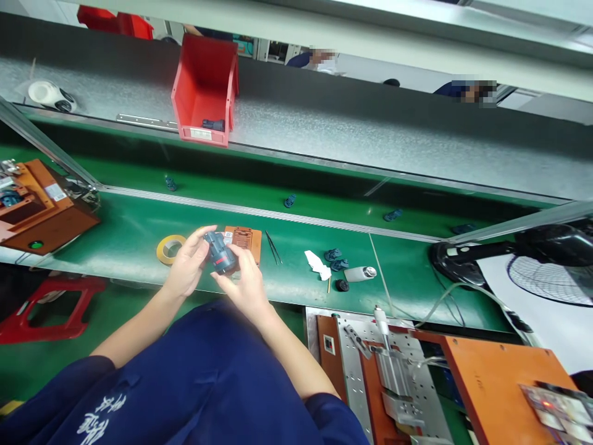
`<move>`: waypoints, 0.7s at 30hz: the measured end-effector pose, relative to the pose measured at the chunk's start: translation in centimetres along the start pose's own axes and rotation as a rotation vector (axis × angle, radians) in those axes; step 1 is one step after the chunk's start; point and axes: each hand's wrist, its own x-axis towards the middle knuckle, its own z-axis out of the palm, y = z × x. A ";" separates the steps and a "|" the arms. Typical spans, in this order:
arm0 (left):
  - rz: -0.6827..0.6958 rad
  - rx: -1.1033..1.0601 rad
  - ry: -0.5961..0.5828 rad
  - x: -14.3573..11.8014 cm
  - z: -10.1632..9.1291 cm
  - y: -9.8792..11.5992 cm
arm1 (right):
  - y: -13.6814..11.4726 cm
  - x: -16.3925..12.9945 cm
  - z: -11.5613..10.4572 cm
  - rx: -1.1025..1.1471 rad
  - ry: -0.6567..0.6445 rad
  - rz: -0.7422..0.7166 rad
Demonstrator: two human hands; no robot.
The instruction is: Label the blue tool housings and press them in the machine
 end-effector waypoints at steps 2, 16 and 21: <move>-0.058 -0.060 0.020 -0.5 -0.2 -0.3 | 0.1 0.0 0.2 -0.057 0.035 -0.041; -0.153 -0.228 -0.002 -1.6 -1.5 0.0 | 1.4 0.2 3.2 -0.378 0.072 -0.273; -0.122 -0.237 0.075 -1.4 -2.9 0.2 | 2.1 0.8 5.7 -0.340 0.067 -0.248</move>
